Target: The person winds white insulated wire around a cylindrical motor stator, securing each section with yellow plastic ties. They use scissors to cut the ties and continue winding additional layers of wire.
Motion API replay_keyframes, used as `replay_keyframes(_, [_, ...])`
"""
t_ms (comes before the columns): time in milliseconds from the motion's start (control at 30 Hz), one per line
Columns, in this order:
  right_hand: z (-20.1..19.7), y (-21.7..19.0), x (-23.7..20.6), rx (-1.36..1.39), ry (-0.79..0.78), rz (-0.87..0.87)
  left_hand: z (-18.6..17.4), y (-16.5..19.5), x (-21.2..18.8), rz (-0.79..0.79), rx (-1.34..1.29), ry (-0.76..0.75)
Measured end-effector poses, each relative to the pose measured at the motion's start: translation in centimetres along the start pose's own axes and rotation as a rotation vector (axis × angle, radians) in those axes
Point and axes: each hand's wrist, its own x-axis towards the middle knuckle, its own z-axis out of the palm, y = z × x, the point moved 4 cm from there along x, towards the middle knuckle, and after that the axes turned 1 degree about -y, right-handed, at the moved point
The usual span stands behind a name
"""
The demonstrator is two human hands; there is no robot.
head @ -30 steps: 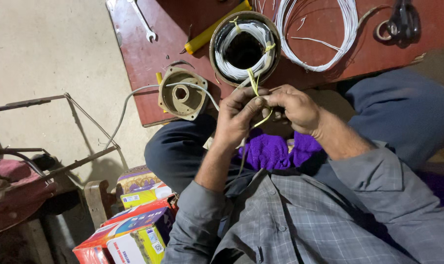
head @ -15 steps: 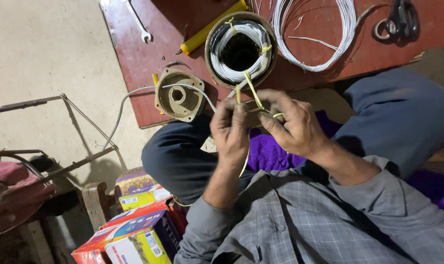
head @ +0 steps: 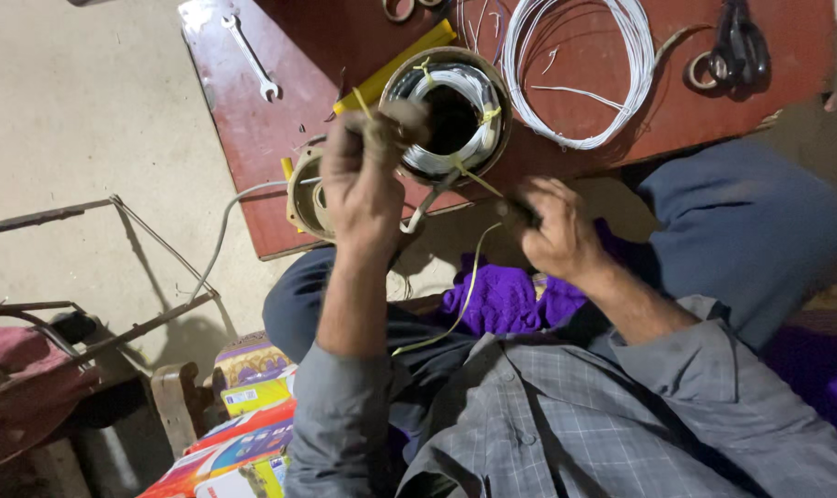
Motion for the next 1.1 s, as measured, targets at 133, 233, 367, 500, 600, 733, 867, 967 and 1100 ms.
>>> replay_keyframes(133, [-1.5,-2.5,1.1,-0.124,-0.1,0.066,1.7,0.4,-1.0,-0.185,-0.158,-0.17])
replay_keyframes(233, [-2.9,-4.1,3.5,-0.135,-0.083,-0.016,2.3,1.7,0.4,-0.145,0.117,-0.376])
replay_keyframes(367, [-3.8,-4.8,5.3,-0.168,-0.088,-0.2,3.2,2.9,2.9,0.013,0.327,-0.627])
replay_keyframes(500, [-3.1,-2.7,4.9,-0.182,-0.068,-0.16,2.6,2.3,5.1,-0.028,0.341,-0.64])
replay_keyframes(600, [-1.9,-0.1,3.8,-0.139,-0.044,-0.109,1.4,1.0,6.2,-0.116,0.262,-0.612])
replay_keyframes(733, [-0.3,4.0,2.9,-0.076,-0.059,-0.062,-0.8,-0.6,7.7,-0.136,0.277,-0.628])
replay_keyframes(867, [0.6,6.0,2.3,0.081,-0.061,-0.001,-1.9,-1.7,8.2,-0.233,0.231,-0.565])
replay_keyframes(967, [0.6,6.6,2.1,0.047,-0.083,0.088,-1.4,-1.5,8.0,-0.279,0.282,-0.458])
replay_keyframes(1100, [0.1,5.7,1.4,0.018,-0.111,0.184,0.3,1.1,6.8,-0.11,0.255,-0.408])
